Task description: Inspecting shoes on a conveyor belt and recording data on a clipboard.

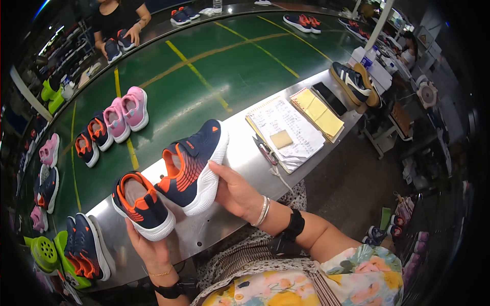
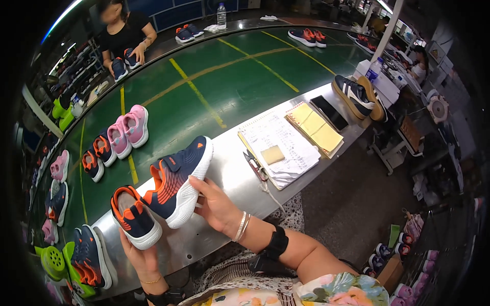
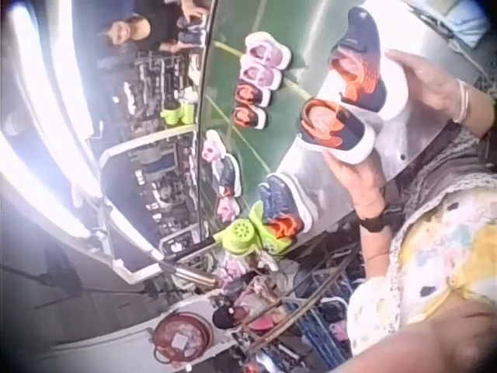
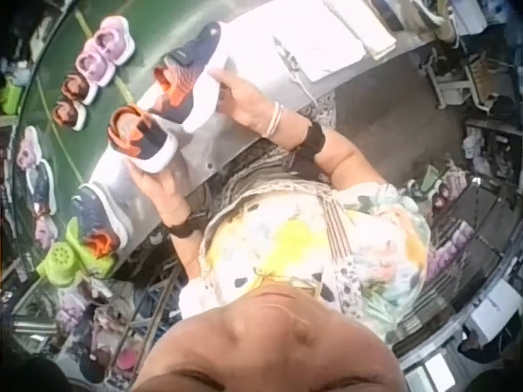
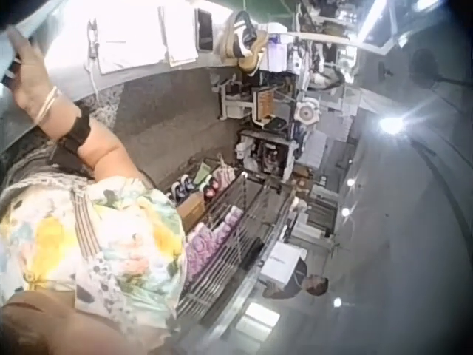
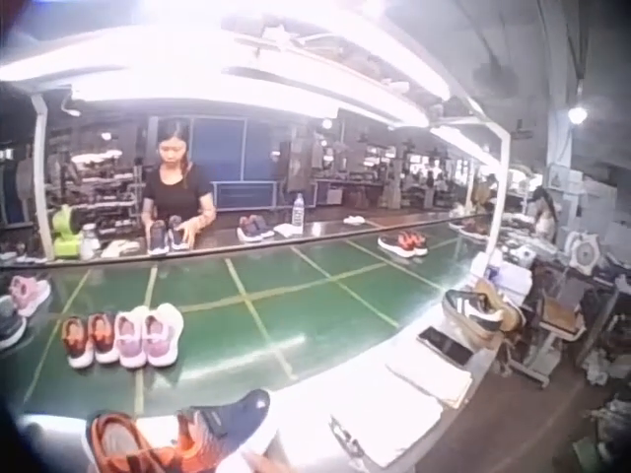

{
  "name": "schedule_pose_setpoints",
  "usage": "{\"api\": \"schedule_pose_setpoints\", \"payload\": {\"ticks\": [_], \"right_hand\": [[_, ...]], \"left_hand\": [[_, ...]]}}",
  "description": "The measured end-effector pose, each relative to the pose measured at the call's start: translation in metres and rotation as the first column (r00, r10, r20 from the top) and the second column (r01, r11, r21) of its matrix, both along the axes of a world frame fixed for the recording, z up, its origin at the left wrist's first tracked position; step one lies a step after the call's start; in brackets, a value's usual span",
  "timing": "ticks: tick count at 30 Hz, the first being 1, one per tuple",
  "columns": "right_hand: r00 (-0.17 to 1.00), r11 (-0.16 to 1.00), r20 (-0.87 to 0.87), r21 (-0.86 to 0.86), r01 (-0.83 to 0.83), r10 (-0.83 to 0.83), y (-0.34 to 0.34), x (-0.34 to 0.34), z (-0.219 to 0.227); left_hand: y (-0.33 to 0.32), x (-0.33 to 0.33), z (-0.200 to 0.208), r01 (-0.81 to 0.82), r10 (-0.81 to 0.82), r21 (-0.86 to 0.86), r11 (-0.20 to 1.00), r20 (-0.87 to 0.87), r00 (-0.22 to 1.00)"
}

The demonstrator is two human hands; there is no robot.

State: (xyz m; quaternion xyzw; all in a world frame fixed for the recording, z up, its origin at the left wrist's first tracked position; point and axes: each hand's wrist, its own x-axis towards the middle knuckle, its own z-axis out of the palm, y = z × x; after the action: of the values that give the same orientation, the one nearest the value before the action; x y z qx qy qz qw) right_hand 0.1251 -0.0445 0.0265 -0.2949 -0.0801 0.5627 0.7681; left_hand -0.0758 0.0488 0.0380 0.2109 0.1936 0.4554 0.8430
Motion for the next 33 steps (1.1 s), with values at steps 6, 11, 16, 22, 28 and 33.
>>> {"api": "schedule_pose_setpoints", "payload": {"ticks": [6, 11, 16, 22, 28, 33], "right_hand": [[0.968, 0.984, -0.198, 0.121, -0.133, 0.156, -0.008, 0.001, 0.008], [0.973, 0.985, -0.153, 0.047, -0.168, 0.173, -0.006, -0.001, 0.002], [0.977, 0.985, -0.143, 0.083, -0.148, 0.159, -0.007, -0.002, 0.0], [0.976, 0.984, -0.139, 0.08, -0.158, 0.168, -0.011, -0.002, 0.0], [0.977, 0.985, -0.136, 0.076, -0.153, 0.162, -0.012, -0.001, -0.001], [0.975, 0.984, -0.147, 0.088, -0.152, 0.164, -0.012, -0.001, -0.002]], "left_hand": [[-0.01, 0.015, -0.006, 0.226, -0.224, -0.116, 0.967, 0.035, 0.974], [-0.011, 0.014, -0.03, 0.181, -0.181, -0.053, 0.982, 0.006, 0.984], [-0.011, 0.016, -0.02, 0.304, -0.304, -0.016, 0.952, 0.032, 0.952], [-0.014, 0.02, -0.016, 0.261, -0.262, -0.039, 0.965, -0.04, 0.964], [-0.015, 0.021, -0.018, 0.168, -0.171, -0.036, 0.985, -0.135, 0.976], [-0.015, 0.02, -0.019, 0.112, -0.124, -0.076, 0.991, -0.169, 0.978]]}}
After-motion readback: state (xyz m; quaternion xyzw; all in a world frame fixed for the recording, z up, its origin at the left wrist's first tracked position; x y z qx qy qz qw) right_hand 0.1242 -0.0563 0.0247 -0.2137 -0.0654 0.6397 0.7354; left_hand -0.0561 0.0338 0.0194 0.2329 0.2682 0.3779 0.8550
